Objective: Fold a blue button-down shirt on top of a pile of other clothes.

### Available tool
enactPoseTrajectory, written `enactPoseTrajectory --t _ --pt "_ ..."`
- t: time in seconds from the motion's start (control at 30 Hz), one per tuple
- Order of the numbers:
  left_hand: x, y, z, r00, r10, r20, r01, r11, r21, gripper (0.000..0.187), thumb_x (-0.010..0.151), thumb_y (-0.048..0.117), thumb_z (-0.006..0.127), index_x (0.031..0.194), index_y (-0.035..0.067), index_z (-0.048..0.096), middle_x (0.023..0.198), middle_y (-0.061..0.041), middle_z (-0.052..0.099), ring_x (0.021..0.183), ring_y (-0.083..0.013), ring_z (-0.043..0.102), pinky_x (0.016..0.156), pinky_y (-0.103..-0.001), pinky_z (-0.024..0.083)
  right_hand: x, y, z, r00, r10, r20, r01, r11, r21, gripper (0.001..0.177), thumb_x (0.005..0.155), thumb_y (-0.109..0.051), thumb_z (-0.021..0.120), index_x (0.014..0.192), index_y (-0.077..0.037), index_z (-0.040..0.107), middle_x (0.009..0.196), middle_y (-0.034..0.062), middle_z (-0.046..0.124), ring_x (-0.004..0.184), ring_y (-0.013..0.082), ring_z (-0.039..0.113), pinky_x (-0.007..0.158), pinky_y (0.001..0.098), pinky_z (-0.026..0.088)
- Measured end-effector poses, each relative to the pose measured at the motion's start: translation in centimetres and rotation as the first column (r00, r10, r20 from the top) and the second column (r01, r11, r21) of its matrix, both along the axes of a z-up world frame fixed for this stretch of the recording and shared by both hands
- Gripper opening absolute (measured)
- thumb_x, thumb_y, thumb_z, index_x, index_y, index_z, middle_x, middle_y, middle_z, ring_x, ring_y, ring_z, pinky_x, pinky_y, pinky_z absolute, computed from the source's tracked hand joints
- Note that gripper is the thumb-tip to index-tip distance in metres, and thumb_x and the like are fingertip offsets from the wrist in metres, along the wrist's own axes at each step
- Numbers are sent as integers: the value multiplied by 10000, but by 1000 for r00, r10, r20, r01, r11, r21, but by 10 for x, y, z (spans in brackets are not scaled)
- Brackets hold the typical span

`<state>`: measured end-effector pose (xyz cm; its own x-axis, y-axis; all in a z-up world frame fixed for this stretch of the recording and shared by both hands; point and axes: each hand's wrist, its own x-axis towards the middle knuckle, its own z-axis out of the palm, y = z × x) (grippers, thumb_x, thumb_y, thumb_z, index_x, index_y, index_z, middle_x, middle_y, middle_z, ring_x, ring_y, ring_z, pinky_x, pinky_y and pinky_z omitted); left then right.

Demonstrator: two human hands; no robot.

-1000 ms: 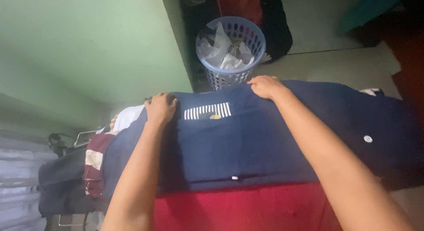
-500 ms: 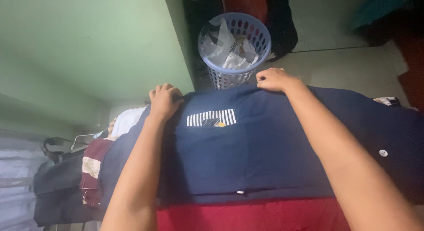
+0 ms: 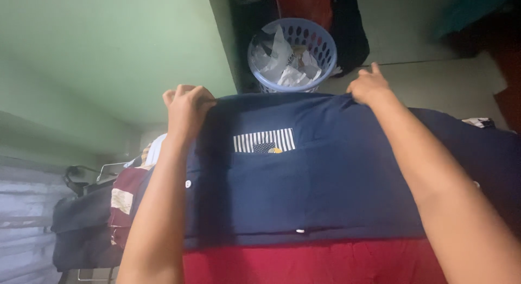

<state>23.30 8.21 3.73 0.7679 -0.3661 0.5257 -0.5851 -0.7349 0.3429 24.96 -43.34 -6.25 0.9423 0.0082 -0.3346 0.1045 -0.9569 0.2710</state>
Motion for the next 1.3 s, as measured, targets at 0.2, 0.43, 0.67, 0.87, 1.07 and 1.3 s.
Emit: enactPoseTrajectory --t 0.2,0.43,0.67,0.87,1.07,1.3 --pt "-14 10 31 998 25 63 -26 1000 11 89 859 189 812 910 160 745 953 -13 738 1033 -252 630 975 -451 375 -26 -42 57 968 -68 241 174 875 -452 198 938 -336 683 1047 -394 838 1163 -47 779 1414 199 505 1287 599 -106" --pt "-64 22 70 998 -66 -20 65 997 -50 113 919 131 762 990 90 685 946 -72 723 917 -310 660 878 -427 446 -120 -115 112 569 33 821 194 966 -173 126 824 -170 690 895 -209 786 882 -14 719 1212 231 545 1375 582 23" --pt "-137 47 84 985 -172 3 172 985 -30 144 855 94 766 943 68 654 929 -99 698 885 -341 661 799 -440 483 -319 -72 167 514 -441 736 248 898 365 319 684 11 683 953 -145 753 778 64 625 780 232 578 781 381 503" --pt "-183 66 42 978 -186 -94 186 982 -10 198 690 2 733 859 94 686 883 -94 690 875 -336 675 756 -428 497 -386 64 219 761 -623 181 464 717 520 438 700 -98 795 1110 -249 829 840 95 737 741 262 708 727 377 572" --pt "-210 60 43 987 -156 -40 151 982 -111 197 740 -73 689 858 83 714 945 -83 708 914 -316 694 783 -417 527 -410 59 194 744 -668 -1 569 634 524 386 796 -155 747 1176 -170 813 836 155 774 740 270 764 751 398 579" --pt "-225 74 36 918 -146 -370 95 984 -152 235 679 -66 641 843 63 749 908 -120 728 836 -317 723 745 -397 570 -420 63 168 803 -553 -224 590 680 435 318 754 -278 753 948 -58 877 827 126 807 785 265 772 743 410 625"
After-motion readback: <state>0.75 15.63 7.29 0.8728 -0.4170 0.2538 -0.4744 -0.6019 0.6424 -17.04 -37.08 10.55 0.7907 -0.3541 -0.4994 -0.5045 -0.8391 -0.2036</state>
